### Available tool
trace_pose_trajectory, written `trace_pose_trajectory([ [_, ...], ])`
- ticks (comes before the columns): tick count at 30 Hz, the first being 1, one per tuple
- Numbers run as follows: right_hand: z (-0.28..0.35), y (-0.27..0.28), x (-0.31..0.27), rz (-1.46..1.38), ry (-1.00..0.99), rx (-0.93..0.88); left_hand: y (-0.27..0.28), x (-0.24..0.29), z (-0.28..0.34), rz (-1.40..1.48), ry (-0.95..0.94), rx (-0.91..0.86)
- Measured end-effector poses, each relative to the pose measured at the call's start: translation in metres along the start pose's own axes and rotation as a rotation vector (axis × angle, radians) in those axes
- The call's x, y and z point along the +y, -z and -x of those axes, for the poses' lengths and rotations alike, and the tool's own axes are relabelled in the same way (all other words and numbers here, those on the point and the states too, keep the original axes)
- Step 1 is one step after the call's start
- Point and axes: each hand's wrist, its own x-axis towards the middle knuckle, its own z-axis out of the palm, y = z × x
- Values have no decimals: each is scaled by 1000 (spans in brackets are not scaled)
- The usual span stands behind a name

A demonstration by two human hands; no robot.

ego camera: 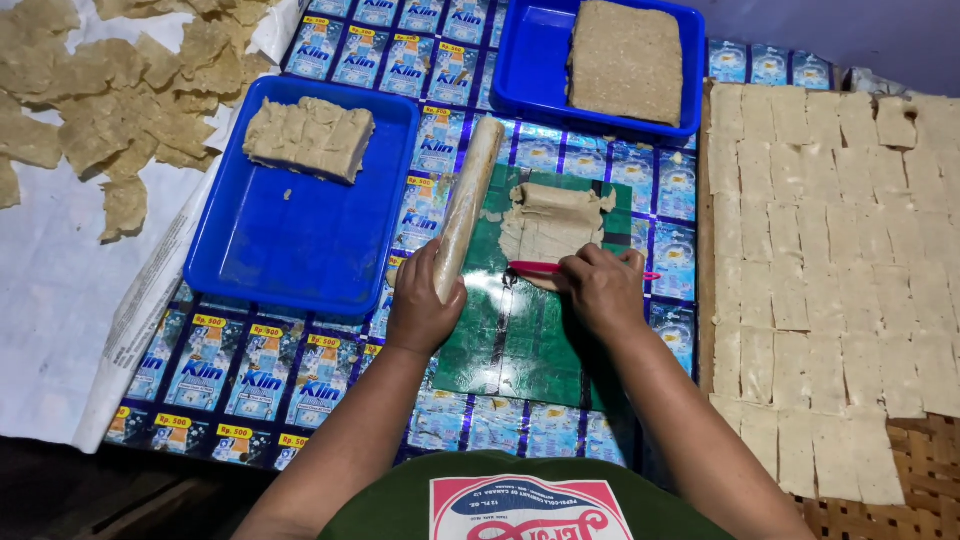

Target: Flatten and trim pieces of dough using a rolling pin and a plastic scraper on a prepared surface.

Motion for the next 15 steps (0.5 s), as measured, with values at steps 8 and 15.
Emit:
trace_pose_trajectory([
  [8, 9, 23, 77, 227, -143, -75, -1, -2, 0, 6, -22, 17],
  [15, 15, 26, 91, 256, -152, -62, -2, -4, 1, -2, -22, 12],
])
